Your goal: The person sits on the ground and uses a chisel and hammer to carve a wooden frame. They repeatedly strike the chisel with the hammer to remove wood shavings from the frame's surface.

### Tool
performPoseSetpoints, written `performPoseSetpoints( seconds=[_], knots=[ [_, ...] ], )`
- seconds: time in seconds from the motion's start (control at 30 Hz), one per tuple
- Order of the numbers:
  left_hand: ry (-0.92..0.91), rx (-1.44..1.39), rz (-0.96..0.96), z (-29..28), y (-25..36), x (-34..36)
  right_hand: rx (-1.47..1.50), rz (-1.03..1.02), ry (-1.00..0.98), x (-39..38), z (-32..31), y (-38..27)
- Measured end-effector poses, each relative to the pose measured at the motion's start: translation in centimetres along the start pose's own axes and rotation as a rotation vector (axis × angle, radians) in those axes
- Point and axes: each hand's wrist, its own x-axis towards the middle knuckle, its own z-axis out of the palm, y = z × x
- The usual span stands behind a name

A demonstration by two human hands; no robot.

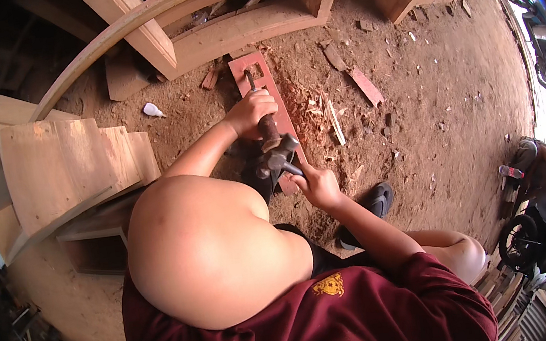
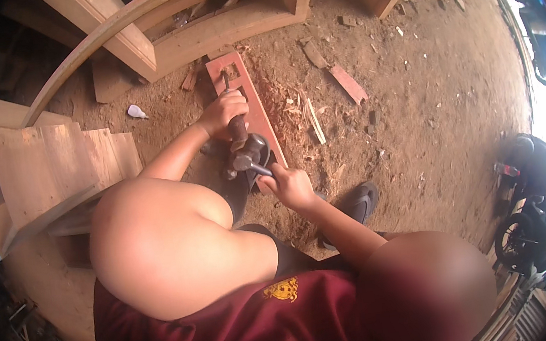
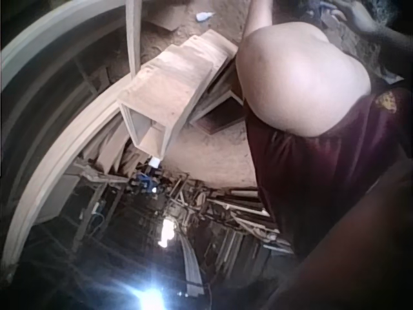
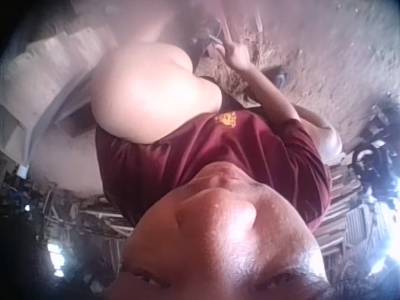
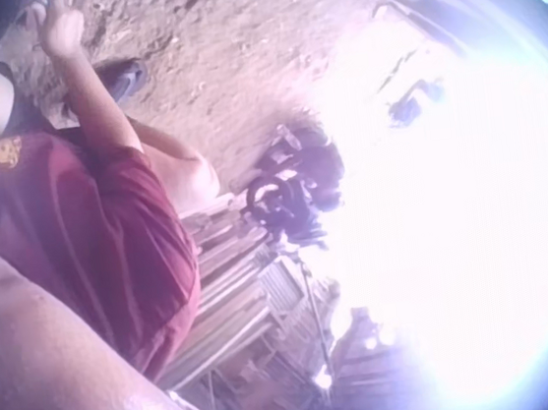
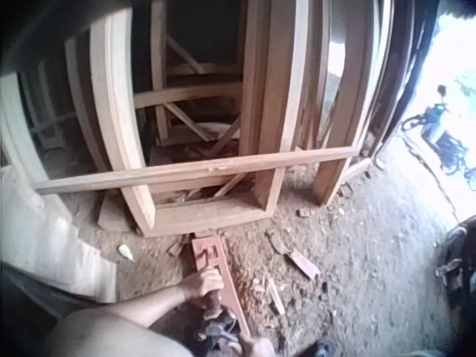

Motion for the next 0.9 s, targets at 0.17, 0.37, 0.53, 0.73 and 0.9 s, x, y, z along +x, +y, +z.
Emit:
performPoseSetpoints(
  seconds=[0.17, 0.37, 0.53, 0.73, 0.9],
  knots=[
    [-0.008, -0.006, -0.023, -0.1, 0.5, 0.3, -0.157, -0.168, -0.027, 1.8, -0.4, 2.7],
    [0.012, 0.022, 0.009, 0.0, 0.2, 0.0, -0.048, -0.314, 0.023, 1.3, -2.2, 0.9],
    [-0.09, 0.055, 0.05, 0.4, -0.8, -0.4, -0.116, 0.006, -0.06, 4.0, -1.8, 2.9],
    [-0.31, 0.305, 0.152, 2.2, -1.6, -3.0, 0.393, 0.573, 0.055, 2.5, -4.2, 4.1],
    [-0.32, 0.33, 0.155, 2.9, -1.5, -2.0, 0.442, 0.663, 0.12, 2.2, -8.4, 5.2]
  ],
)
